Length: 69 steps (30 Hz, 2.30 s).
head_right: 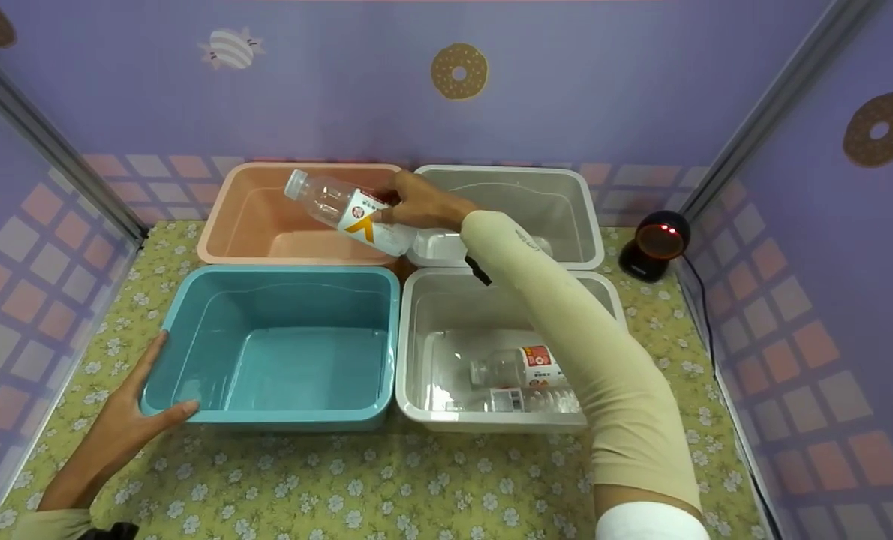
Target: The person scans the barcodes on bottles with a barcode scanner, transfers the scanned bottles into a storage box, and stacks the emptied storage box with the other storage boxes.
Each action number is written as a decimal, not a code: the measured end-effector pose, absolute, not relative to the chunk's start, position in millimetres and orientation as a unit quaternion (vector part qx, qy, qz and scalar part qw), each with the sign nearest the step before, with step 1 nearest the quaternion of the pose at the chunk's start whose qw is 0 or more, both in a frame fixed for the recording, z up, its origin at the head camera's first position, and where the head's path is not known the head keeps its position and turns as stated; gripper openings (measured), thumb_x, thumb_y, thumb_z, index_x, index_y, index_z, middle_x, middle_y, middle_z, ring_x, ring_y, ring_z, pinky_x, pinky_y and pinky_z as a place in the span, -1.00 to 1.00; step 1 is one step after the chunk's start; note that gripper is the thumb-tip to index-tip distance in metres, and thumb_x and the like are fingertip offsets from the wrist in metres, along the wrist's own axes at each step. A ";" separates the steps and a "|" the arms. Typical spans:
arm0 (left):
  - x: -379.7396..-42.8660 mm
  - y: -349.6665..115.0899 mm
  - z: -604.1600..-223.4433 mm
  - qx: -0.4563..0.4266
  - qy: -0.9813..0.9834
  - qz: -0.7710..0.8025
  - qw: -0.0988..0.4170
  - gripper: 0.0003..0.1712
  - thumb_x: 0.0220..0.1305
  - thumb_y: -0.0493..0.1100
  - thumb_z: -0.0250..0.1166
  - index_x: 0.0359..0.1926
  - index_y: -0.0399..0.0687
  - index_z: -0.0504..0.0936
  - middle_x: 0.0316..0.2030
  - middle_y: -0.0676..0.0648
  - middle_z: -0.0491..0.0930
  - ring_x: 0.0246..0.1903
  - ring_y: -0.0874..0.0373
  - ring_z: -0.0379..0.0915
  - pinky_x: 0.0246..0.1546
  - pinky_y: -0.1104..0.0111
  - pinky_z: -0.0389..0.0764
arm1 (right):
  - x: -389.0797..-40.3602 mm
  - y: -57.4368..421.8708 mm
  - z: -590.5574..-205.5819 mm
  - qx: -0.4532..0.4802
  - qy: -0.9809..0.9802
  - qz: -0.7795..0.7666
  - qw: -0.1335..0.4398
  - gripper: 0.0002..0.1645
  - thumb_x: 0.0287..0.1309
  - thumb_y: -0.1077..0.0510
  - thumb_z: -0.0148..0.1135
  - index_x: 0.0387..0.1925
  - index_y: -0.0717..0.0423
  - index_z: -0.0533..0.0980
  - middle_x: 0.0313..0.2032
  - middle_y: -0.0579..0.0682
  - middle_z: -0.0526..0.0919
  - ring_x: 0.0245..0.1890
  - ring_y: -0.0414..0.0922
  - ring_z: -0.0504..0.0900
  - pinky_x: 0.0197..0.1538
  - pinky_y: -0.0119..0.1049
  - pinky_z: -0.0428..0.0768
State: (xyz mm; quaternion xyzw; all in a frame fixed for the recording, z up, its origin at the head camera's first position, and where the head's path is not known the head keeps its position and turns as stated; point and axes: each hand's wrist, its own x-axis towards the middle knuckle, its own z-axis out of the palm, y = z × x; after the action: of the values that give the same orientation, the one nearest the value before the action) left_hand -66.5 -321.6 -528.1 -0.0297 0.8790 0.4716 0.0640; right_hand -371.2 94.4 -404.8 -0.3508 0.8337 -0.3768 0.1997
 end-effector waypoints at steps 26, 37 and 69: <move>-67.0 -321.7 -527.8 -0.031 0.879 0.471 0.066 0.37 0.41 0.15 0.52 0.79 0.54 -0.38 0.77 -0.32 -0.29 0.63 -0.66 -0.21 0.38 -0.71 0.02 | -368.0 57.9 -416.3 -0.350 0.843 -0.368 0.179 -0.55 0.55 0.26 0.33 0.37 0.28 0.62 0.15 0.16 0.73 0.06 0.00 0.65 0.22 -0.12 0.69; -66.9 -322.7 -528.2 -0.030 0.878 0.473 0.071 0.38 0.43 0.15 0.51 0.79 0.52 -0.40 0.77 -0.34 -0.31 0.64 -0.65 -0.22 0.40 -0.69 0.04 | -365.8 47.4 -427.5 -0.378 0.839 -0.359 0.154 -0.60 0.50 0.37 0.33 0.29 0.30 0.67 0.06 0.16 0.74 -0.13 -0.06 0.51 -0.04 -0.27 0.49; -67.2 -322.8 -529.9 -0.031 0.873 0.483 0.064 0.40 0.38 0.11 0.56 0.79 0.59 -0.37 0.77 -0.31 -0.27 0.64 -0.66 -0.23 0.39 -0.71 -0.02 | -358.3 67.0 -443.7 -0.364 0.855 -0.349 0.123 -0.61 0.55 0.30 0.27 0.29 0.37 0.62 0.18 0.28 0.70 0.17 0.15 0.66 0.33 0.07 0.64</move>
State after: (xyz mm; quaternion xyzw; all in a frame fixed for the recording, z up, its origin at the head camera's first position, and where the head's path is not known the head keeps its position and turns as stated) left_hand -67.2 -322.8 -529.9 -0.0314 0.8726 0.4833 0.0639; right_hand -358.3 67.0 -443.7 -0.3639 0.8548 -0.3490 0.1230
